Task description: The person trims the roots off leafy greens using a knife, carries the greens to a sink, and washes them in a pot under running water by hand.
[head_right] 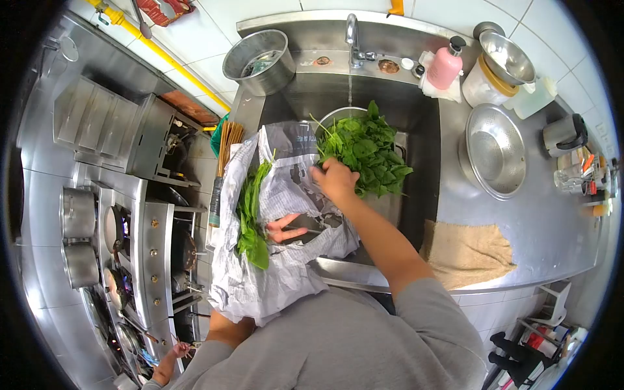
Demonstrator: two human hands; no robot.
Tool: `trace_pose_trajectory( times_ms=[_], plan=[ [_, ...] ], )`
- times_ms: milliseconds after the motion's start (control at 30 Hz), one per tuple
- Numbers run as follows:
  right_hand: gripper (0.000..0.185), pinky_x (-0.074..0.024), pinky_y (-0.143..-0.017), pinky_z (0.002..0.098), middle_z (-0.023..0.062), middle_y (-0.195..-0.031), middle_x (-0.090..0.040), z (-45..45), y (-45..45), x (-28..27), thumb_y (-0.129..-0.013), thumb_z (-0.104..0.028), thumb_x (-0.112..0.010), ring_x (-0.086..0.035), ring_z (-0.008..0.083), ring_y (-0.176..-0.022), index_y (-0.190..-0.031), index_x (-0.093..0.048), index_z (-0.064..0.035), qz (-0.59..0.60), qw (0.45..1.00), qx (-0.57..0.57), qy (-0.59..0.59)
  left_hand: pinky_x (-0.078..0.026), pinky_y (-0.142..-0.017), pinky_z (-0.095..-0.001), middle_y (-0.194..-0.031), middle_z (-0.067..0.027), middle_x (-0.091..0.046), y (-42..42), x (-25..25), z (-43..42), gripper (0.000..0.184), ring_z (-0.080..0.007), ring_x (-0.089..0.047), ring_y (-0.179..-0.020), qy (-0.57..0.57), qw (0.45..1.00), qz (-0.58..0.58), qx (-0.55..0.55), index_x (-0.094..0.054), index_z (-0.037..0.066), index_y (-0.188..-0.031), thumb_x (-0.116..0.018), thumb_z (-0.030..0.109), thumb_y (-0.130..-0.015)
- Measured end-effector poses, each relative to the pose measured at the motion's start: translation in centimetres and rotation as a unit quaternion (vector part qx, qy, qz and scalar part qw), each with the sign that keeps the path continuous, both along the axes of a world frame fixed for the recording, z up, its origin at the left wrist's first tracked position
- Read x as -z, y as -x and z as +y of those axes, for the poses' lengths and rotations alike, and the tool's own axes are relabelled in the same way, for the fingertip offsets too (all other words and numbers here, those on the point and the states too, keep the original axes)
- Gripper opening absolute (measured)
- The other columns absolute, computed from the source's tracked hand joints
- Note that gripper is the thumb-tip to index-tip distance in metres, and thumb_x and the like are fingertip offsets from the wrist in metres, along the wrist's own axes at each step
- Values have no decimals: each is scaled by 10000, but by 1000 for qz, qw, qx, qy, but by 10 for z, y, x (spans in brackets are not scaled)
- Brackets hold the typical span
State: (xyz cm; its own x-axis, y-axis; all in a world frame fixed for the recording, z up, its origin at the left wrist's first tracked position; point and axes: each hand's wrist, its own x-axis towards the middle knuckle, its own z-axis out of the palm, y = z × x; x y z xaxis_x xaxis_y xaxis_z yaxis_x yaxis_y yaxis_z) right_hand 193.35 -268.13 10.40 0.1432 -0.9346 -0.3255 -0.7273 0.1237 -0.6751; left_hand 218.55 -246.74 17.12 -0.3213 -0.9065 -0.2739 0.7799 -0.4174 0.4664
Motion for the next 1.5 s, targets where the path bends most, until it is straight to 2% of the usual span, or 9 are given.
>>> trace_pose_trajectory(
  times_ms=[200,367,500,600,700,767,967,1267,1500],
  plan=[
    [580,-557,-952,561,221,-1109,-777,-30,32,47,-964,-375,-727,-735,402,-1109,-1455,-582,-103,90,986,135,43,-477,-1175,-523,-1656,-166,-410,-3,-7,12,529,-366,-447,-1517,-10,999,20,-36,-394,139,-1637,-403,239,-1117],
    [324,-583,-784,399,159,-1001,-736,2,2,-20,-954,-184,-777,-717,332,-893,-1249,-700,-74,-159,937,112,290,-479,-1173,-520,-1651,-171,-415,-9,-6,22,530,-378,-449,-1513,-11,997,28,-68,-388,135,-1636,-395,272,-1124],
    [171,-563,-762,376,99,-940,-698,49,-55,-102,-896,-112,-807,-679,293,-820,-1029,-731,-34,-310,851,-137,401,-481,-1171,-518,-1648,-176,-419,-15,-9,22,532,-388,-450,-1511,-8,996,32,-82,-384,132,-1635,-389,298,-1130],
    [309,-554,-843,435,120,-1001,-675,74,-91,-110,-880,-241,-829,-655,331,-1002,-1112,-724,-66,-286,874,-210,333,-483,-1170,-516,-1645,-179,-423,-17,-13,24,535,-395,-451,-1508,-9,995,38,-91,-380,130,-1635,-385,318,-1134],
    [807,-479,-1009,500,208,-1331,-550,95,-121,-113,-802,-479,-874,-530,385,-1235,-1458,-590,-104,-190,921,-221,257,-484,-1169,-515,-1643,-183,-426,-22,-16,30,539,-403,-452,-1506,-10,994,46,-102,-377,127,-1635,-380,338,-1139],
    [767,-448,-1064,513,180,-1320,-562,111,-140,-115,-818,-513,-855,-510,365,-1265,-1423,-638,-95,-97,927,-247,263,-485,-1168,-514,-1641,-185,-428,-28,-17,35,542,-408,-452,-1505,-13,992,50,-111,-375,126,-1634,-377,351,-1142],
    [716,-407,-1128,531,145,-1462,-536,89,-152,-106,-739,-481,-907,-471,371,-1343,-1341,-730,-137,-155,830,-426,324,-488,-1165,-510,-1636,-192,-434,-46,-13,45,553,-422,-454,-1501,-21,989,68,-131,-368,121,-1634,-368,391,-1151],
    [1320,-387,-1196,554,156,-1626,-368,54,-191,-98,-550,-501,-979,-405,418,-1443,-1678,-297,-431,-35,734,-617,281,-517,-1118,-457,-1646,-203,-417,-55,-23,66,591,-382,-522,-1455,-27,982,50,-178,-321,119,-1655,-453,372,-1137],
    [1101,-453,-1134,551,129,-1538,-425,52,-215,-88,-598,-399,-998,-456,405,-1398,-1572,-487,-358,-21,728,-611,312,-516,-1119,-456,-1643,-206,-421,-66,-18,76,587,-383,-524,-1453,-21,979,55,-197,-326,118,-1650,-463,354,-1131]
  ],
)
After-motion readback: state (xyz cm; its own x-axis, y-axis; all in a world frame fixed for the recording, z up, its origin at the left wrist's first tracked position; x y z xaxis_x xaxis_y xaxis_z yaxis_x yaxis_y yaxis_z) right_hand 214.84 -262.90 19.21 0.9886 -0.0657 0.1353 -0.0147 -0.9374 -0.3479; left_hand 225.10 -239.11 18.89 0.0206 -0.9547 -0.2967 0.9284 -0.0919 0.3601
